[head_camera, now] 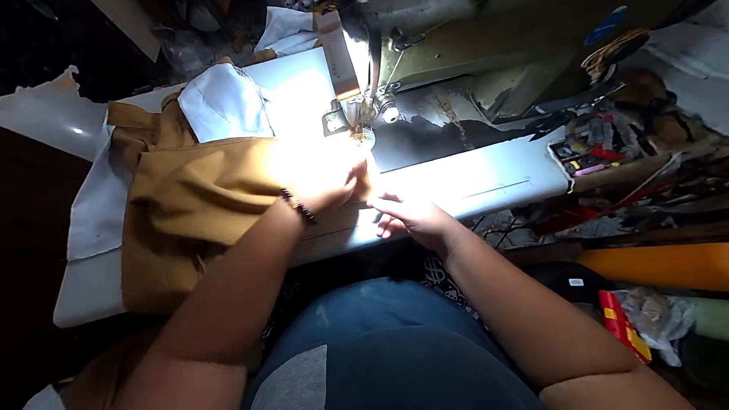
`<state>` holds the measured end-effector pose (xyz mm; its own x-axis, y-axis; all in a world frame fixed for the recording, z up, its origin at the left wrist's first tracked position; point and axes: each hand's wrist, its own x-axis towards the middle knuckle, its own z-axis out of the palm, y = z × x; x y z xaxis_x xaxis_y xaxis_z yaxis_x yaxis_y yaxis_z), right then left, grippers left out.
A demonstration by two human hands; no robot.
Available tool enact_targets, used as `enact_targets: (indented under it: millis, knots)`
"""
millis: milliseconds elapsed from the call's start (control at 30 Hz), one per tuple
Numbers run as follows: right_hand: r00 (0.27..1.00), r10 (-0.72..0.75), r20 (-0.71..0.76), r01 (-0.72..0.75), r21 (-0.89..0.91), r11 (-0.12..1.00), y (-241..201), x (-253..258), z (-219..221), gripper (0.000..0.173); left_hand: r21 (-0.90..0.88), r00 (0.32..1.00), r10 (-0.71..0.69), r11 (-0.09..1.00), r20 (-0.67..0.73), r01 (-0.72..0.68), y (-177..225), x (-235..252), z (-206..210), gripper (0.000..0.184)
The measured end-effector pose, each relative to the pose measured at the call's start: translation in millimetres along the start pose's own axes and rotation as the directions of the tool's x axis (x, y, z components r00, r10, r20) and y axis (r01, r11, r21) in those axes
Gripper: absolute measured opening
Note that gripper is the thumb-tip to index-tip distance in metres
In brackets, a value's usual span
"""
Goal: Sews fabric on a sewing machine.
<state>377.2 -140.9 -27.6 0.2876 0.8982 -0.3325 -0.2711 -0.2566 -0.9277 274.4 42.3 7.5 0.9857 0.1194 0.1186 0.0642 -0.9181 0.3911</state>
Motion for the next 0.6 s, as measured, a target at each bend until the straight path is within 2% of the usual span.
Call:
enact_targets:
  millis: [33, 100, 133, 233, 300, 367, 467, 533, 600]
  knots:
    - [0.999, 0.001, -0.042, 0.000, 0.015, 1.000, 2.5, -1.4, -1.9, 0.016, -0.018, 0.993, -0.104, 0.995, -0.063, 0.103, -4.2, 11.1, 14.2, 0.029]
    - [0.997, -0.025, -0.072, 0.029, 0.052, 0.998, 8.5, -1.0, -9.7, 0.024, -0.076, 0.930, -0.294, 0.956, -0.222, 0.284, -13.7, 26.7, 31.4, 0.030]
    - [0.996, -0.054, -0.073, 0.058, 0.067, 0.996, 10.7, -0.2, -11.8, 0.029, -0.099, 0.898, -0.369, 0.929, -0.240, 0.355, -16.7, 32.9, 33.9, 0.034]
    - [0.992, -0.123, -0.030, 0.125, 0.052, 0.991, 15.6, -0.9, -9.7, 0.026, -0.077, 0.856, -0.486, 0.874, -0.176, 0.480, -23.9, 49.7, 36.4, 0.049]
    - [0.992, -0.122, -0.029, 0.124, 0.079, 0.989, 16.4, 0.1, -10.6, 0.021, -0.052, 0.839, -0.526, 0.850, -0.141, 0.524, -28.4, 57.6, 39.4, 0.048]
    - [0.991, -0.133, -0.007, 0.133, 0.095, 0.987, 16.9, 1.6, -13.2, 0.020, 0.041, 0.870, -0.457, 0.881, -0.186, 0.472, -30.1, 56.8, 42.6, 0.037]
    - [0.985, -0.171, 0.034, 0.167, 0.109, 0.980, 20.2, 1.1, -14.9, 0.017, 0.200, 0.934, -0.176, 0.949, -0.311, 0.245, -35.8, 43.8, 58.6, 0.028]
    - [0.985, -0.168, 0.030, 0.164, 0.121, 0.979, 19.5, -0.3, -15.1, 0.017, 0.235, 0.943, -0.007, 0.968, -0.332, 0.090, -39.0, 31.3, 66.1, 0.024]
    - [0.986, -0.169, 0.013, 0.165, 0.145, 0.975, 17.4, -1.0, -16.1, 0.019, 0.197, 0.947, 0.106, 0.979, -0.302, -0.047, -34.1, 16.5, 65.8, 0.022]
